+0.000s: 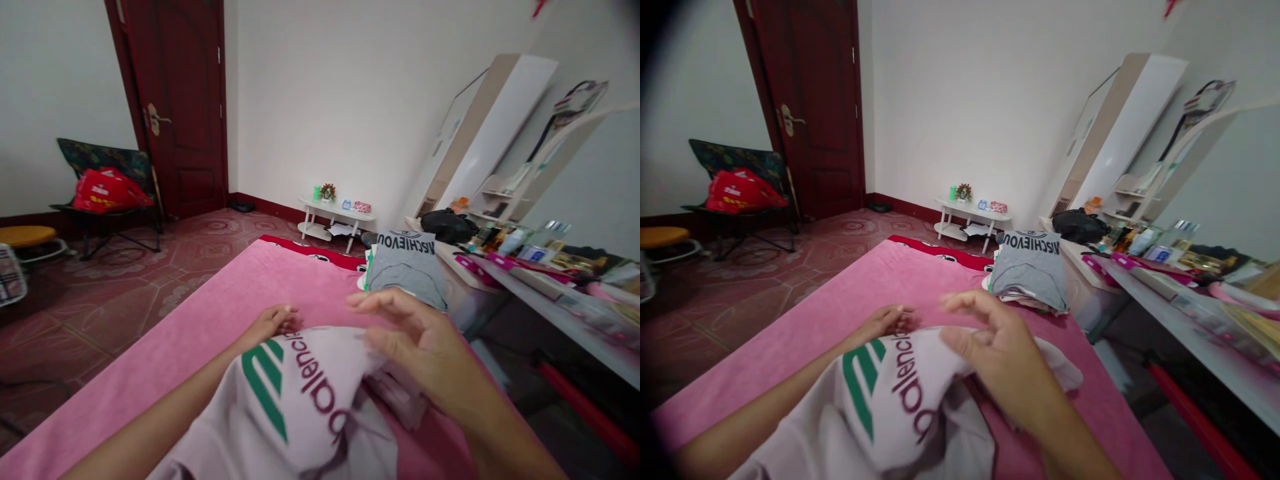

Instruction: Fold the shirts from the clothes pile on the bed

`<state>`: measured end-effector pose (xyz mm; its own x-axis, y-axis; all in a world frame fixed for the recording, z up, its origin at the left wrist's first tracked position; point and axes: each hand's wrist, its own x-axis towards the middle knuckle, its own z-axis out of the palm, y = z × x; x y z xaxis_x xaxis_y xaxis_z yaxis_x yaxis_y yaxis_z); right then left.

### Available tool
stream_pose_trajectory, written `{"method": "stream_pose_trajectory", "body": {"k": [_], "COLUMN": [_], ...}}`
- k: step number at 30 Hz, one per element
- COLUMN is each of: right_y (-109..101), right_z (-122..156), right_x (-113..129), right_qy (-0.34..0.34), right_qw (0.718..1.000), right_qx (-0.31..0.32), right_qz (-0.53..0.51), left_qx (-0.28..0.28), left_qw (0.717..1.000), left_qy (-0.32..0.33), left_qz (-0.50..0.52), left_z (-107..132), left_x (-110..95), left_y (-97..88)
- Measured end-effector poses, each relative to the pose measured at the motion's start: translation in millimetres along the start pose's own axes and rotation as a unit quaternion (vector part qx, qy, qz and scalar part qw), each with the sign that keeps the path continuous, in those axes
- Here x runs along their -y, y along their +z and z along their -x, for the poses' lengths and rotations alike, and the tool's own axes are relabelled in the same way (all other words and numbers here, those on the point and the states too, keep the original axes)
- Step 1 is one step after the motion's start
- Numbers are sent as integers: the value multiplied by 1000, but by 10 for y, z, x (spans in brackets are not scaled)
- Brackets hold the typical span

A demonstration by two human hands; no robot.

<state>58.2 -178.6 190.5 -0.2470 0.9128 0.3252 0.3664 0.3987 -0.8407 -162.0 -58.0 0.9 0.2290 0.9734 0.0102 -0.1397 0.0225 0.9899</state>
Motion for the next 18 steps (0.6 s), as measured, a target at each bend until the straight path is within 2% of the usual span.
{"method": "stream_pose_trajectory", "body": {"k": [2,3,5,6,8,10,12,14,16,17,18], "right_y": [-208,-320,-511,-577,-639,-613,-522,-409,-331,-321,-332], "right_z": [-113,-172,-230,-217,-118,23,135,168,104,38,-43], "right_x": [-503,-802,-1372,-1598,-1866,-1886,-1733,-1503,-1261,-1146,-1039], "right_qy": [-12,-2,72,130,215,232,211,188,155,133,109], "right_qw": [986,973,963,963,961,957,949,937,925,922,917], "right_qx": [-118,-149,-107,-69,32,126,196,225,199,155,92], "right_qz": [121,178,236,226,169,124,130,191,283,330,371], "left_qx": [71,101,127,124,140,206,261,243,178,134,87], "left_qw": [997,993,979,973,967,965,951,950,971,979,976], "left_qy": [-15,-10,11,16,-6,-73,-155,-195,-142,-79,-2], "left_qz": [-34,-68,-156,-194,-212,-148,-56,-22,-77,-132,-201], "left_z": [109,174,325,414,620,844,1037,1145,1146,1112,1062], "left_x": [-56,-91,-186,-246,-374,-488,-571,-662,-832,-961,-1116], "left_y": [-11,-6,2,-2,-29,-76,-130,-188,-252,-286,-321]}}
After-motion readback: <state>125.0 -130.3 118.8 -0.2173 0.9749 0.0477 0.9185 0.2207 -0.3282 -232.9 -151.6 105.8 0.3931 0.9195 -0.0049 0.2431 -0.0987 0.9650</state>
